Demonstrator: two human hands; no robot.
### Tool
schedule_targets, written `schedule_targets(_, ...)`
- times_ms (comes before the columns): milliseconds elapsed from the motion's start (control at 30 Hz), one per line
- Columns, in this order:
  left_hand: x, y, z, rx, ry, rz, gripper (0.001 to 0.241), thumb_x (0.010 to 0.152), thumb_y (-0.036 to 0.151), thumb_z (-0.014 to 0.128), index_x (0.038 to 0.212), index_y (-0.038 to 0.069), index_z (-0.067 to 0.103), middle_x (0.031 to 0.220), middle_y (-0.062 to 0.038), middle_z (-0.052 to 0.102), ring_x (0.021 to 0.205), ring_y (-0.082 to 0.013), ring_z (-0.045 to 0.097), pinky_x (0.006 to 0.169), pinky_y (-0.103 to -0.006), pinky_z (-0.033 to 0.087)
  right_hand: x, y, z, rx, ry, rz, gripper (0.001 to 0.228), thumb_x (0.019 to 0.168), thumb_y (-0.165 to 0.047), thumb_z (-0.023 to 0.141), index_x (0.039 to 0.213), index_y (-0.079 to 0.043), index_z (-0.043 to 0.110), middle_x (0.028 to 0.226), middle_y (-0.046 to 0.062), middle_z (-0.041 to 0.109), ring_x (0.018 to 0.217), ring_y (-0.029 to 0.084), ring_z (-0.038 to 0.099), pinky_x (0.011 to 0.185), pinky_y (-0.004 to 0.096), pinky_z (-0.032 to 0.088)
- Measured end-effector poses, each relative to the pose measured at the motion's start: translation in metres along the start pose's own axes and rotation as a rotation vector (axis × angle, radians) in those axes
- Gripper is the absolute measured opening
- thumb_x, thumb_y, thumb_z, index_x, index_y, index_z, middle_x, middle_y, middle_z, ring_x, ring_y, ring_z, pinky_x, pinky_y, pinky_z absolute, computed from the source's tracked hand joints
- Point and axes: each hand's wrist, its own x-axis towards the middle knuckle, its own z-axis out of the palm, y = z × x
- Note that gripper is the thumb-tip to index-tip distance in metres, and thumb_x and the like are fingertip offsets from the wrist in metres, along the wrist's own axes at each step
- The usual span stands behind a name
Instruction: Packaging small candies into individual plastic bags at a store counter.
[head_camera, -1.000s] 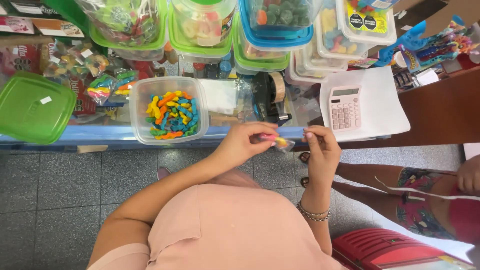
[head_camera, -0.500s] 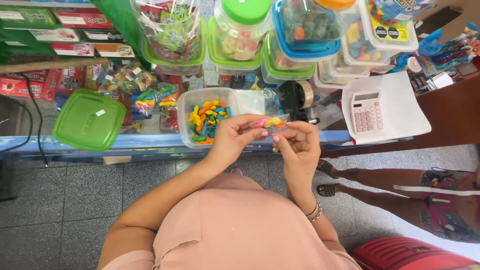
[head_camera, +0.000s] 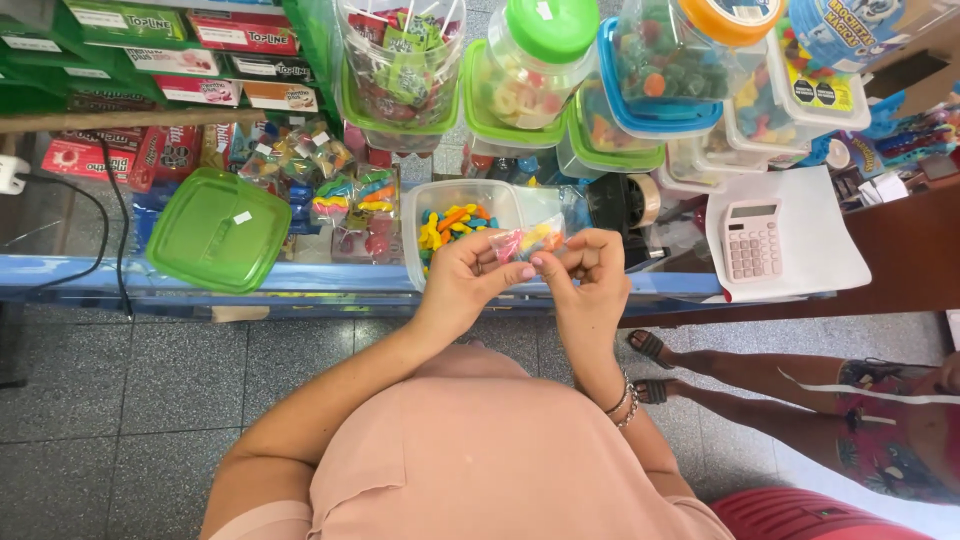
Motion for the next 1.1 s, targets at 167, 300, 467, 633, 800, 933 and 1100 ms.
schedule_targets(167,0.003,-0.007,-0.006,-0.052,0.014,-0.012,0.029,0.083,-0.001,0.082,0.109,-0.003,0.072,0.086,-0.016,0.077,0.084,-0.0165,0.074,0.073,-0.0287,0.064,0.005,0.001,0.005,0.017,-0.047,0.029,0.035,0.089,-0.011,0.084,0.105,-0.008,0.053,0.064,0.008,0.068,0.053,0.010,0.052,0.053,0.024,0.046)
schedule_targets(300,0.004,0.001,-0.009,-0.119,0.025,-0.055,0.028,0.089,0.001,0.075,0.114,-0.010,0.067,0.093,-0.021,0.076,0.086,-0.0226,0.076,0.076,-0.0307,0.066,0.012,0.012,-0.002,0.170,-0.113,0.086,0.015,0.108,-0.014,0.056,0.120,-0.008,0.050,0.069,0.006,0.064,0.061,0.011,0.057,0.056,0.020,0.044)
schedule_targets(467,0.004,-0.002,-0.013,-0.101,-0.007,-0.050,0.029,0.090,-0.002,0.073,0.115,-0.012,0.066,0.095,-0.024,0.075,0.087,-0.0264,0.075,0.076,-0.0352,0.066,0.013,0.000,0.000,0.170,-0.218,-0.037,0.054,0.098,-0.031,0.068,0.141,-0.004,0.048,0.113,0.019,0.066,0.105,0.026,0.062,0.091,0.041,0.052)
schedule_targets(633,0.002,-0.009,-0.016,-0.074,-0.039,-0.049,0.029,0.089,-0.004,0.073,0.116,-0.011,0.067,0.095,-0.023,0.076,0.087,-0.0254,0.075,0.076,-0.0359,0.066,0.014,0.036,0.008,0.284,-0.284,0.142,0.028,0.089,-0.009,0.079,0.112,0.000,0.067,0.086,0.011,0.072,0.080,0.012,0.066,0.073,0.028,0.060)
schedule_targets(800,-0.002,0.000,-0.015,-0.079,-0.088,-0.081,0.030,0.089,-0.004,0.072,0.118,-0.011,0.066,0.096,-0.024,0.076,0.088,-0.0279,0.075,0.076,-0.0374,0.067,0.005,-0.001,0.015,0.242,-0.174,0.082,0.014,0.096,-0.008,0.073,0.086,-0.004,0.064,0.065,0.001,0.055,0.068,0.005,0.049,0.066,0.023,0.050)
schedule_targets(933,-0.003,-0.002,-0.020,-0.101,-0.094,-0.101,0.031,0.088,-0.003,0.074,0.117,-0.012,0.065,0.096,-0.027,0.075,0.087,-0.0312,0.075,0.075,-0.0388,0.067,0.007,0.021,0.011,0.229,-0.156,0.055,0.023,0.103,-0.013,0.065,0.080,-0.007,0.064,0.062,-0.001,0.053,0.068,0.005,0.044,0.066,0.023,0.043)
schedule_targets(1100,-0.008,-0.029,-0.043,-0.124,-0.078,-0.132,0.039,0.080,-0.003,0.082,0.115,-0.008,0.066,0.092,-0.020,0.075,0.084,-0.0279,0.076,0.072,-0.0357,0.068,0.005,0.022,0.007,0.005,-0.293,-0.193,0.007,0.097,-0.003,0.069,0.091,-0.003,0.073,0.064,0.010,0.071,0.058,0.020,0.066,0.063,0.033,0.055)
